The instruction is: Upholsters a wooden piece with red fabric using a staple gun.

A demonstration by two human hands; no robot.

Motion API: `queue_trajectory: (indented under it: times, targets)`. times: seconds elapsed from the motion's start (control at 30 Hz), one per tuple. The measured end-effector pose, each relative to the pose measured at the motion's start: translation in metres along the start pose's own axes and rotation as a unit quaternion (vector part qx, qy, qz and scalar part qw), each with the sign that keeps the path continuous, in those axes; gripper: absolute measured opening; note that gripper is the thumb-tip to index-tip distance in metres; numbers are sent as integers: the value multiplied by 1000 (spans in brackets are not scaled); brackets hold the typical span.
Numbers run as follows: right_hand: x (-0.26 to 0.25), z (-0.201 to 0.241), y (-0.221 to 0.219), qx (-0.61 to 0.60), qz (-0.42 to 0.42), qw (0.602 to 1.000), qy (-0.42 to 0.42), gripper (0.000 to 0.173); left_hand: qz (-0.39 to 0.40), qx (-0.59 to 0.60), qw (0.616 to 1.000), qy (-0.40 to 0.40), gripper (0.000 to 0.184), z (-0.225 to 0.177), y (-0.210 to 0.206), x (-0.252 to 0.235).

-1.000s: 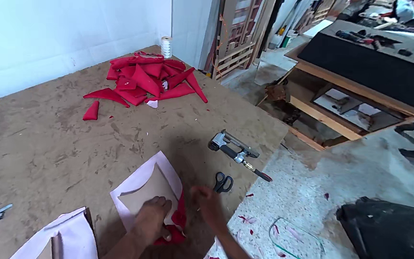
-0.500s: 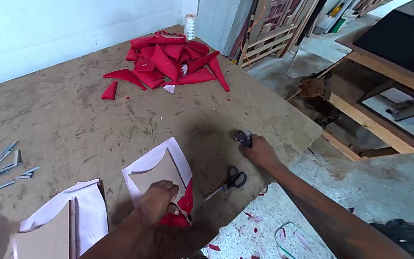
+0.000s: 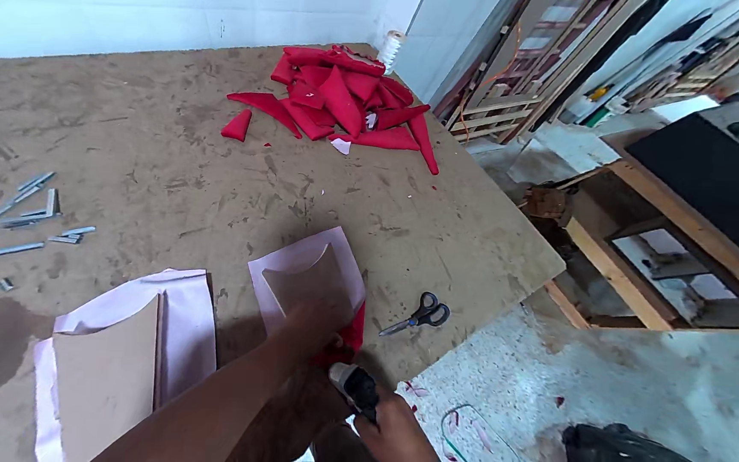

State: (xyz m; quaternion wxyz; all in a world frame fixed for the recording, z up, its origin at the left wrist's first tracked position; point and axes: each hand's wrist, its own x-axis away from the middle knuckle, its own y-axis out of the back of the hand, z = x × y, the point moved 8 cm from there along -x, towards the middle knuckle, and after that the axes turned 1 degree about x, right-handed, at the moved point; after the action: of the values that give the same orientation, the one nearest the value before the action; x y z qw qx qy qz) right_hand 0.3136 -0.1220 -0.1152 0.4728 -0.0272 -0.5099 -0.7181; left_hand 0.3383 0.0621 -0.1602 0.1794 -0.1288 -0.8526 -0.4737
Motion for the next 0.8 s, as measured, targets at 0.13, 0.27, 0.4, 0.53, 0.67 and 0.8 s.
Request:
queue_trajectory:
  times: [0.13, 0.27, 0.4, 0.53, 0.67, 0.8]
  targets:
    - [-6, 11, 1, 16, 1, 1000, -20, 42, 1, 3, 1000, 11, 52, 4, -1, 1]
    - [-3, -3, 16, -2, -33, 999, -24, 45, -8, -5, 1000, 2, 53, 5, -4, -3]
    - [-2, -55, 79, 5, -133, 990, -55, 54, -35, 35, 999, 12, 43, 9, 2, 2]
    - [-54, -127, 171, 144, -253, 956, -36, 50, -73, 95, 991, 64, 44, 15, 9, 1]
    - [-110, -167, 228, 177, -270, 946, -25, 66, -195, 196, 946, 172, 58, 32, 27, -6]
    - [-102, -147, 169, 149, -184, 955, 178, 44, -339, 219, 875, 265, 67, 40, 31, -16]
